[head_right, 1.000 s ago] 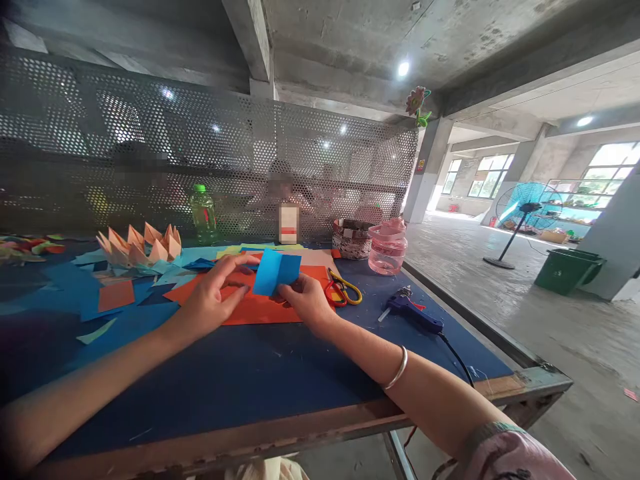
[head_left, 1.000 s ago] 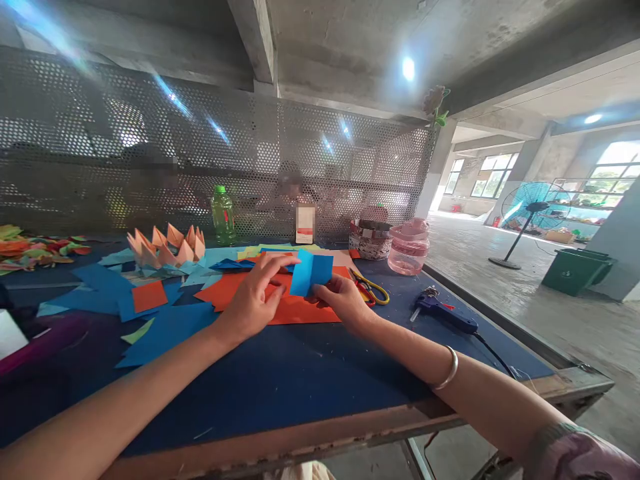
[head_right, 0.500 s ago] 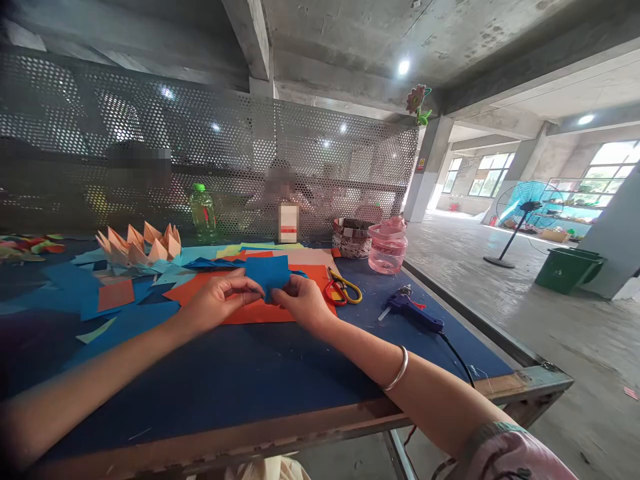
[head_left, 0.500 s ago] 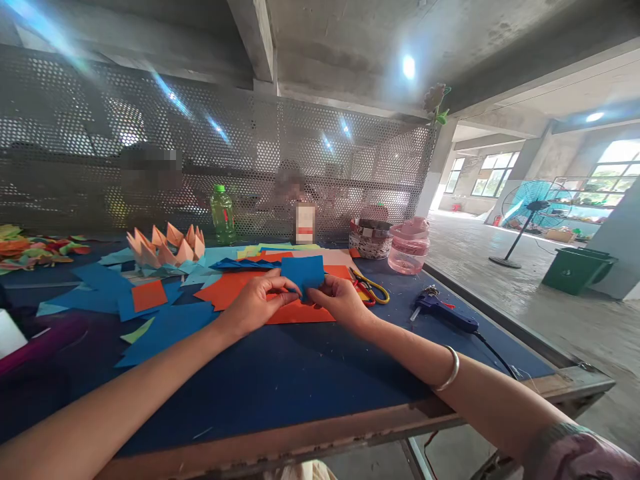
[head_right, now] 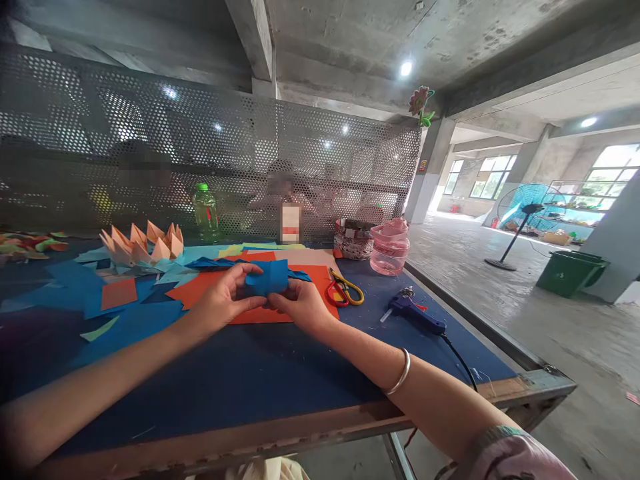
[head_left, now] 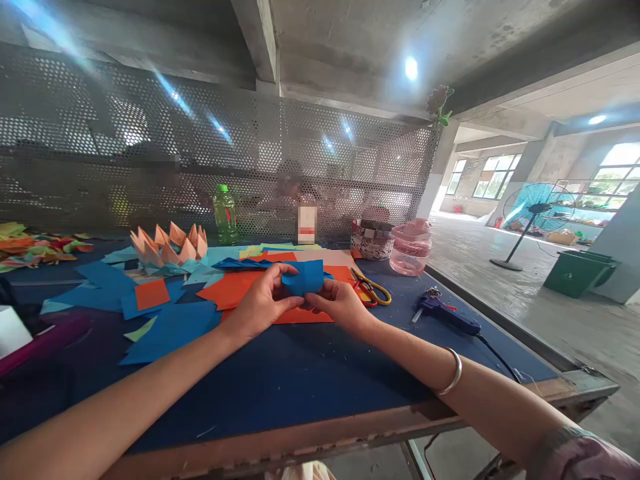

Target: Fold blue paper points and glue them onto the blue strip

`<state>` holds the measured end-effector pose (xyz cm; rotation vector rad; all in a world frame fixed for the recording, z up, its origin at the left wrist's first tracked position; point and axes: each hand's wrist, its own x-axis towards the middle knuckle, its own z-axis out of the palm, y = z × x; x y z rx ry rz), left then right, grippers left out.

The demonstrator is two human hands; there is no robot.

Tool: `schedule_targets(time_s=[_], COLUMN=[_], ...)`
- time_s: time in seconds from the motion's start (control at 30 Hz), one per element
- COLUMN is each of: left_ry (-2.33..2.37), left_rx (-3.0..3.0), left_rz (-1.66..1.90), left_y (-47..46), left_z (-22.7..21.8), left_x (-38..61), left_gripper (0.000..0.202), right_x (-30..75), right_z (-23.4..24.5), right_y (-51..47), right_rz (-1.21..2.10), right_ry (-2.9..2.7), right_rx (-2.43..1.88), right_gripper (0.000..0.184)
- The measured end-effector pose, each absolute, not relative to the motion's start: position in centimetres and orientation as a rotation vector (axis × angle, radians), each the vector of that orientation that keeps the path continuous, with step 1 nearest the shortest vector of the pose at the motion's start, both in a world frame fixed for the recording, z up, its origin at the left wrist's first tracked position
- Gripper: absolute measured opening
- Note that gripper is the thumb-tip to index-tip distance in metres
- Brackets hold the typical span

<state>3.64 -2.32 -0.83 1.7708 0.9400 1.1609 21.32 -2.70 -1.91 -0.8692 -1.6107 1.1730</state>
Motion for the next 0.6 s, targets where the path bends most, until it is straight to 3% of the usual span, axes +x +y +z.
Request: schedule_targets(time_s=[0.27,0.6], left_ry=[0.875,0.903], left_rx=[1.572,1.565], left_rz=[1.24,1.043], left_y=[-2.78,-2.59], left_z=[-0.81,-0.21], left_x=[4.26,3.65], left_gripper=[0.077,0.032], right_x=[21.25,21.35], right_z=[-1.91,-2.07], right_y=[-2.77,-2.69], right_rz=[1.204,1.239], right_ry=[-1.586,-1.64], right_rx=[-0.867,-0.84], right_gripper=[0.024,0.034])
